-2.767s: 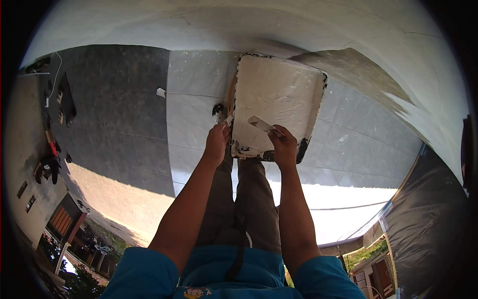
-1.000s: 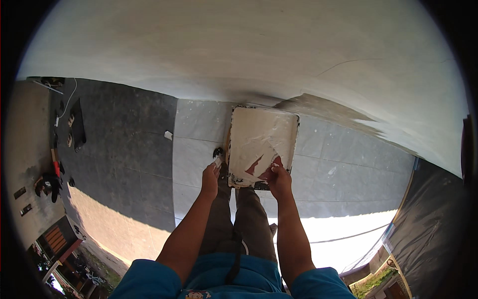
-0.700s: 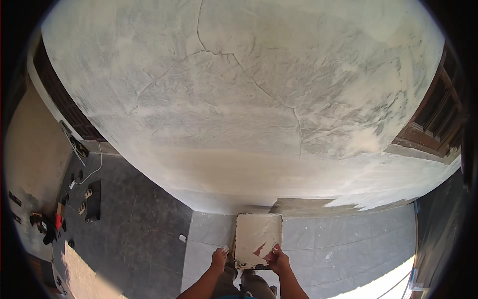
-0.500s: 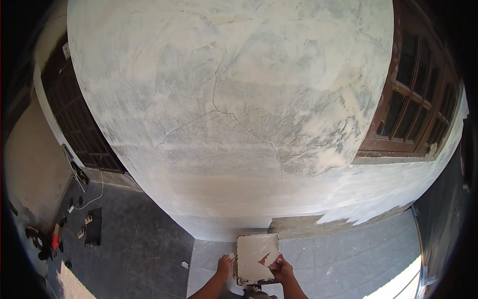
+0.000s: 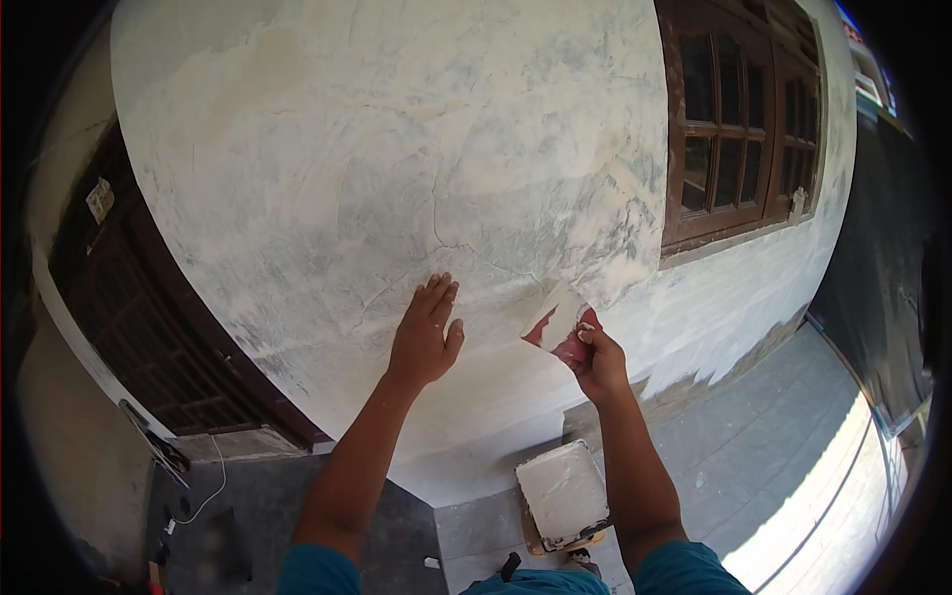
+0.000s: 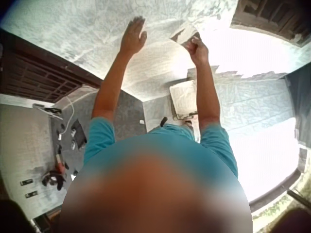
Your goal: Applying putty or filler to cracks and imperfections in an exterior wall.
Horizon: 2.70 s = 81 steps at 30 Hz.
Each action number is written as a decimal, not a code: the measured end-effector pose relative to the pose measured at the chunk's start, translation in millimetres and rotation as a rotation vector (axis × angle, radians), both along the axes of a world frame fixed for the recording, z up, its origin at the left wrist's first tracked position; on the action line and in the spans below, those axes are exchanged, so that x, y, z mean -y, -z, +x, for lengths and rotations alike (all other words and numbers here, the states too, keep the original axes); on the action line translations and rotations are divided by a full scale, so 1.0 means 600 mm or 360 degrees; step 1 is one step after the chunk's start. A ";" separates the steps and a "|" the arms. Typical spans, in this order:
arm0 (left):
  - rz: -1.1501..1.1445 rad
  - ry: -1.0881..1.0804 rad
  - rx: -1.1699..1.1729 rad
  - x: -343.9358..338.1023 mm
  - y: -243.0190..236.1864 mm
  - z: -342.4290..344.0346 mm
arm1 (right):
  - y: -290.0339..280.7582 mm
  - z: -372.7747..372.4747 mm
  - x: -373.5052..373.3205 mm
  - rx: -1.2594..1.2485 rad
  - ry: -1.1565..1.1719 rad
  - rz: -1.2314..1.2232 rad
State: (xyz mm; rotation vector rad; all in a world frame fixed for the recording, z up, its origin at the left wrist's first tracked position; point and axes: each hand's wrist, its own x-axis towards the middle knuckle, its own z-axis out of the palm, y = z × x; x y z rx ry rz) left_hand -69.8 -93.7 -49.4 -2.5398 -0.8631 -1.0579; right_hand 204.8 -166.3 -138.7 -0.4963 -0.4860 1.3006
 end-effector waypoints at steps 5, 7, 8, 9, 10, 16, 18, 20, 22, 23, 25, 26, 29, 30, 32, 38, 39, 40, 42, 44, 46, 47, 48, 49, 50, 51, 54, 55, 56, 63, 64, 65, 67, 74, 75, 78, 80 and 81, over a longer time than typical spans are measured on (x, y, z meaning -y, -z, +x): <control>0.0842 -0.0218 -0.0562 -0.068 -0.196 -0.055 | -0.133 -0.074 -0.031 0.0026 0.0171 0.0155; 0.1040 -0.0267 -0.0656 -0.097 -0.238 -0.076 | -0.160 -0.100 -0.035 0.0189 0.0321 0.0079; 0.1042 -0.0248 -0.0657 -0.106 -0.246 -0.081 | -0.170 -0.107 -0.040 0.0183 0.0338 0.0075; 0.1058 -0.0213 -0.0685 -0.114 -0.251 -0.085 | -0.178 -0.113 -0.045 0.0187 0.0444 0.0110; 0.1074 -0.0179 -0.0713 -0.123 -0.254 -0.088 | -0.183 -0.115 -0.051 0.0193 0.0549 0.0146; 0.1117 -0.0222 -0.0645 -0.153 -0.237 -0.107 | -0.204 -0.146 -0.069 0.1113 0.1344 0.0036; 0.1120 -0.0192 -0.0641 -0.155 -0.232 -0.106 | -0.193 -0.172 -0.090 0.1926 0.1968 0.0067; 0.1132 -0.0207 -0.0633 -0.154 -0.230 -0.099 | -0.160 -0.200 -0.119 0.2434 0.2120 0.0101; 0.1125 -0.0165 -0.0623 -0.152 -0.223 -0.089 | -0.114 -0.231 -0.163 0.2628 0.2234 0.0205; 0.1119 -0.0154 -0.0608 -0.152 -0.226 -0.083 | -0.091 -0.249 -0.181 0.2717 0.2203 0.0179; 0.1115 -0.0150 -0.0622 -0.154 -0.232 -0.090 | -0.047 -0.313 -0.183 0.2985 0.2124 0.0252; 0.1107 -0.0177 -0.0624 -0.148 -0.233 -0.097 | -0.027 -0.350 -0.165 0.3062 0.2013 0.0366; 0.1082 -0.0174 -0.0631 -0.156 -0.227 -0.096 | 0.008 -0.362 -0.121 0.2986 0.1863 0.0430; 0.1082 -0.0170 -0.0629 -0.161 -0.226 -0.101 | -0.001 -0.348 -0.102 0.2823 0.1734 0.0403; 0.1079 -0.0182 -0.0631 -0.167 -0.224 -0.111 | -0.039 -0.310 -0.067 0.2532 0.1604 0.0304; 0.1111 -0.0198 -0.0615 -0.160 -0.230 -0.101 | -0.168 -0.183 -0.112 0.2461 0.2167 -0.0061; 0.1121 -0.0178 -0.0601 -0.161 -0.230 -0.096 | -0.156 -0.194 -0.133 0.2606 0.2167 -0.0020; 0.1123 -0.0169 -0.0598 -0.161 -0.229 -0.088 | -0.134 -0.210 -0.166 0.2751 0.2167 0.0022; 0.1116 -0.0149 -0.0579 -0.158 -0.227 -0.089 | -0.073 -0.272 -0.191 0.3111 0.2174 0.0086; 0.1115 -0.0183 -0.0593 -0.158 -0.228 -0.094 | -0.012 -0.338 -0.162 0.3150 0.1943 0.0312; 0.1129 -0.0214 -0.0606 -0.154 -0.230 -0.100 | 0.016 -0.351 -0.118 0.3130 0.1865 0.0320; 0.1135 -0.0197 -0.0599 -0.156 -0.229 -0.101 | 0.011 -0.336 -0.092 0.2921 0.1608 0.0244; 0.1134 -0.0181 -0.0596 -0.158 -0.227 -0.101 | 0.004 -0.320 -0.067 0.2705 0.1349 0.0169; 0.1133 -0.0180 -0.0597 -0.156 -0.227 -0.101 | -0.021 -0.300 -0.052 0.2690 0.1487 0.0097; 0.1139 -0.0189 -0.0587 -0.157 -0.227 -0.102 | -0.056 -0.275 -0.049 0.2672 0.1628 0.0022; 0.1142 -0.0201 -0.0579 -0.157 -0.227 -0.102 | -0.091 -0.250 -0.051 0.2613 0.1828 0.0009; 0.1148 -0.0207 -0.0577 -0.155 -0.229 -0.097 | -0.171 -0.194 -0.096 0.2520 0.2238 -0.0037; 0.1146 -0.0207 -0.0578 -0.153 -0.230 -0.095 | -0.183 -0.193 -0.111 0.2587 0.2198 0.0024; 0.1147 -0.0187 -0.0565 -0.155 -0.228 -0.091 | -0.169 -0.207 -0.141 0.2729 0.2256 0.0122; 0.1133 -0.0166 -0.0552 -0.159 -0.226 -0.098 | -0.036 -0.330 -0.081 0.2882 0.1656 0.0398; 0.1140 -0.0171 -0.0555 -0.159 -0.227 -0.102 | -0.048 -0.317 -0.072 0.2875 0.1660 0.0405; 0.1141 -0.0180 -0.0551 -0.159 -0.226 -0.103 | -0.072 -0.295 -0.065 0.2799 0.1760 0.0344; 0.1140 -0.0176 -0.0546 -0.159 -0.226 -0.105 | -0.131 -0.250 -0.062 0.2679 0.2028 0.0177; 0.1145 -0.0166 -0.0542 -0.158 -0.230 -0.099 | -0.038 -0.294 -0.160 0.3175 0.2114 0.0307; 0.1145 -0.0164 -0.0537 -0.160 -0.226 -0.098 | -0.006 -0.318 -0.141 0.3200 0.1953 0.0367; 0.1141 -0.0190 -0.0553 -0.158 -0.226 -0.099 | -0.009 -0.314 -0.069 0.2874 0.1455 0.0344; 0.1140 -0.0189 -0.0548 -0.160 -0.225 -0.101 | -0.056 -0.270 -0.065 0.2837 0.1802 0.0264; 0.1138 -0.0193 -0.0547 -0.160 -0.225 -0.103 | -0.092 -0.244 -0.069 0.2791 0.1949 0.0150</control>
